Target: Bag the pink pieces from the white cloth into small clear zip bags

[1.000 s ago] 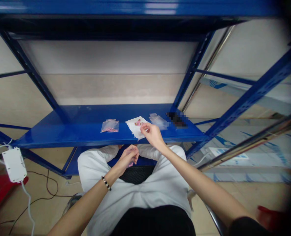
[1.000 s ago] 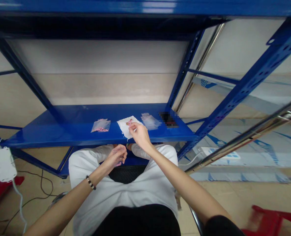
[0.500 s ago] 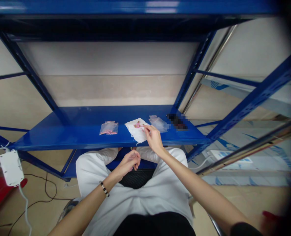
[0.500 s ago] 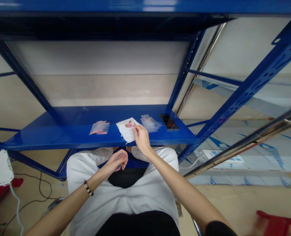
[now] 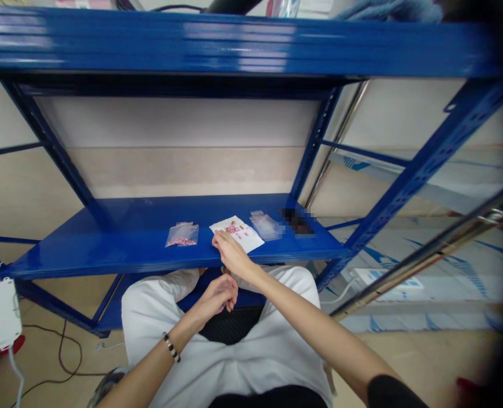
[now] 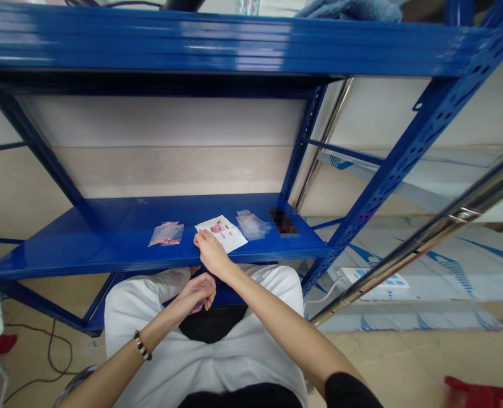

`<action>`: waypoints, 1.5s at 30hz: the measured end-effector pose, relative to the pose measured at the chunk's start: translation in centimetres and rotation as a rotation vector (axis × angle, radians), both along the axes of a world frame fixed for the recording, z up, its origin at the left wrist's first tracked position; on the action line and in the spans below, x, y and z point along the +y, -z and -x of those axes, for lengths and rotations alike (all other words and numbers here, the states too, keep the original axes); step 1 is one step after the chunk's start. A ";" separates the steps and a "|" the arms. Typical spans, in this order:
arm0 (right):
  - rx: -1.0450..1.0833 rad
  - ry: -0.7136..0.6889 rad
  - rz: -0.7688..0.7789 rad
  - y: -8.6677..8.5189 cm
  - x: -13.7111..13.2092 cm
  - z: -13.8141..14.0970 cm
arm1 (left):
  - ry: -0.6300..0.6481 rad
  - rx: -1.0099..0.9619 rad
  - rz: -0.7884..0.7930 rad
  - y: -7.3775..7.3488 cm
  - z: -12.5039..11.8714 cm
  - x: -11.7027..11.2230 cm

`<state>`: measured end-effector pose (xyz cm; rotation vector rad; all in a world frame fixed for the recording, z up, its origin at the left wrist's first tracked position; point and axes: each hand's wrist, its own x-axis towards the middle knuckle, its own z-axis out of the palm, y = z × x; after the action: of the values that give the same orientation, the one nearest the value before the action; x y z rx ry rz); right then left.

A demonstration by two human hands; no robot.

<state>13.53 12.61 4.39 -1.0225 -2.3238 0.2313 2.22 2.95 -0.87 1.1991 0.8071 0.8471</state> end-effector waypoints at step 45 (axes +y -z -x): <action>0.743 0.133 0.276 0.5 -7.0 -3.1 | -0.026 -0.092 0.023 -0.2 0.6 -0.3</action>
<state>16.64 5.59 3.94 -0.9924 -1.5712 0.7542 1.62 2.62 -0.66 1.1236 0.7576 0.9056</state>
